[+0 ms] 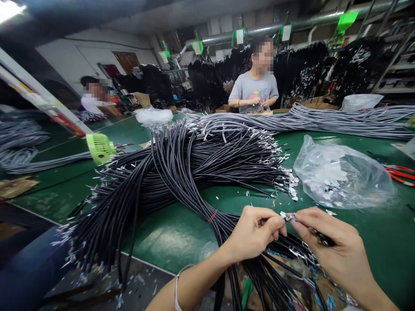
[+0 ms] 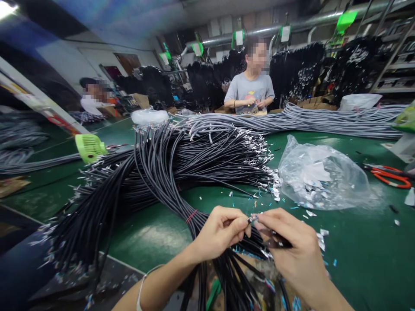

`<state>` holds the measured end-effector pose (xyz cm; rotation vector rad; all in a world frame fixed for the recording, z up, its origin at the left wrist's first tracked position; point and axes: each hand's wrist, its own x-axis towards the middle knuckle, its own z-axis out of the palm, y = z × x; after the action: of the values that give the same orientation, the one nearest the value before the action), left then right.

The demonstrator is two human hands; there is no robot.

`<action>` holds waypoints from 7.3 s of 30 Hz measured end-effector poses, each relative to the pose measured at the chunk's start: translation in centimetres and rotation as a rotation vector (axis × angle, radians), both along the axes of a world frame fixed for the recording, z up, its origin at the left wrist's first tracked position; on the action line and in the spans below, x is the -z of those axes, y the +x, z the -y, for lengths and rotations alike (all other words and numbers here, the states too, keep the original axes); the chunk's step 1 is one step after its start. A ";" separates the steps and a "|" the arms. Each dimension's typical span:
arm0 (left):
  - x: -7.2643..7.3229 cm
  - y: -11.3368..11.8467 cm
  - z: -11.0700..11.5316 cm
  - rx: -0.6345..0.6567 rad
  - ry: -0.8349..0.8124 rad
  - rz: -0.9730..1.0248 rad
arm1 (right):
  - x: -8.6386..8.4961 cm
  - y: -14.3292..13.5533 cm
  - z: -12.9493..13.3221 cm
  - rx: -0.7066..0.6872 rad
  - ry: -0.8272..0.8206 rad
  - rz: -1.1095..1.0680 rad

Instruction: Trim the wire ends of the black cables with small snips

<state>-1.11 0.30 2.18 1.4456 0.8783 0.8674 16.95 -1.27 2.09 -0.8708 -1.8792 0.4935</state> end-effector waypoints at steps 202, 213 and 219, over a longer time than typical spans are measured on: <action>1.5 0.3 -1.2 -0.299 1.190 -0.092 | -0.5 0.0 0.0 -0.058 -0.903 -0.348; 2.2 0.6 -0.8 -0.469 1.391 -0.241 | 0.1 -1.3 1.1 0.137 -0.138 0.055; 1.5 0.6 -0.4 -0.613 1.360 -0.151 | 0.1 -0.3 0.5 0.267 -0.187 0.041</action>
<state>-0.55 0.74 0.72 2.4379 0.8579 2.0754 16.69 -1.78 2.00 -1.2443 -1.7381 0.4939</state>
